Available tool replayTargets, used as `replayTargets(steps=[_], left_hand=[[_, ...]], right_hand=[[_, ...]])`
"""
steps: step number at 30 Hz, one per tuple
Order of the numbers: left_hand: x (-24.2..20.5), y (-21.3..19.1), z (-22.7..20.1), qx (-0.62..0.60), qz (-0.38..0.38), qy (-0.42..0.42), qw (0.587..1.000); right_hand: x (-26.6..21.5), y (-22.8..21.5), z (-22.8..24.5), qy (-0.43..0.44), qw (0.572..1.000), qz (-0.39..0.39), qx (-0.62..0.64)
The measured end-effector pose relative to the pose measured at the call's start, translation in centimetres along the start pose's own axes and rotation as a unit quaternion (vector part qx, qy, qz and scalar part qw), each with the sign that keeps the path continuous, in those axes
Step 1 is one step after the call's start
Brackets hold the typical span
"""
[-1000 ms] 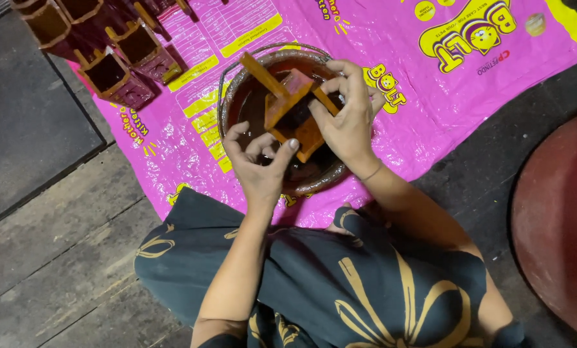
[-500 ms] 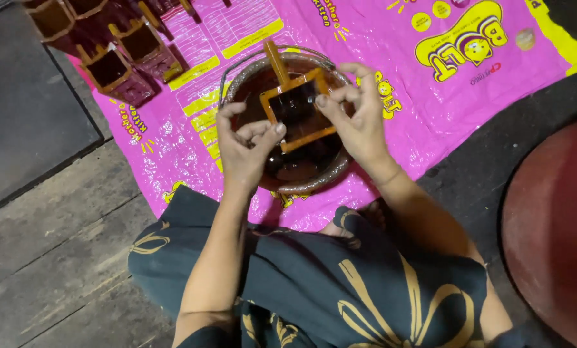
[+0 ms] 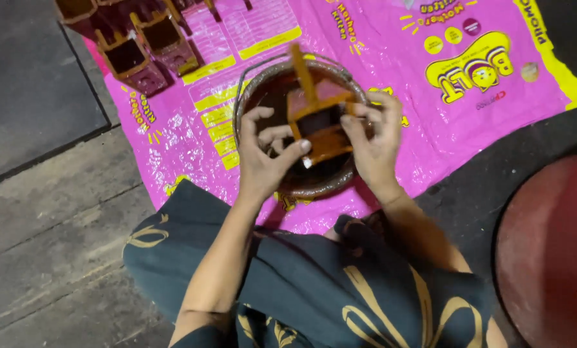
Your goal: Manually staining small wooden box components by dipping them into a bowl of stain and arranging them on a protective mat.
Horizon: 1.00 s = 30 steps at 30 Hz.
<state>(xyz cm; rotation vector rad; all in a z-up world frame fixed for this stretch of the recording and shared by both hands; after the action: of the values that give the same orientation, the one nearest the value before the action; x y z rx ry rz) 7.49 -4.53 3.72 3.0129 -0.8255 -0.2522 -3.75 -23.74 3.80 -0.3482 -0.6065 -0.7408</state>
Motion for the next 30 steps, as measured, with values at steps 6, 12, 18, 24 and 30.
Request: replayTargets(steps=[6, 12, 18, 24, 30], left_hand=[[-1.0, 0.7, -0.8, 0.024, -0.04, 0.018, 0.999], [-1.5, 0.8, -0.4, 0.018, -0.006, 0.001, 1.0], [0.3, 0.6, 2.3, 0.01, -0.024, -0.028, 0.999], [-2.6, 0.6, -0.1, -0.006, -0.005, 0.06, 0.998], [-1.1, 0.7, 1.3, 0.077, -0.017, -0.021, 0.997]], right_hand=[[-1.9, -0.5, -2.0, 0.027, 0.999, -0.016, -0.009], [-1.2, -1.0, 1.7, -0.04, 0.996, -0.041, -0.07], [0.7, 0.5, 0.3, -0.002, 0.999, 0.033, -0.024], [-3.5, -2.6, 0.2, -0.077, 0.996, -0.047, 0.01], [-1.7, -1.0, -1.1, 0.019, 0.999, 0.016, -0.041]])
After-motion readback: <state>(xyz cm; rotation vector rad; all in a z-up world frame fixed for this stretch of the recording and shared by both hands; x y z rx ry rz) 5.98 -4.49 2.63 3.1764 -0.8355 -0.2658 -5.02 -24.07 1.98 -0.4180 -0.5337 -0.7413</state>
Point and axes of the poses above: each hand's wrist, its own x-axis towards the middle knuckle, its own y-axis out of the palm, z = x × y, the point moved 7 cm from there along x, towards the middle knuckle, and after that the axes turned 11 degrees about -y, right-handed, at the moved point
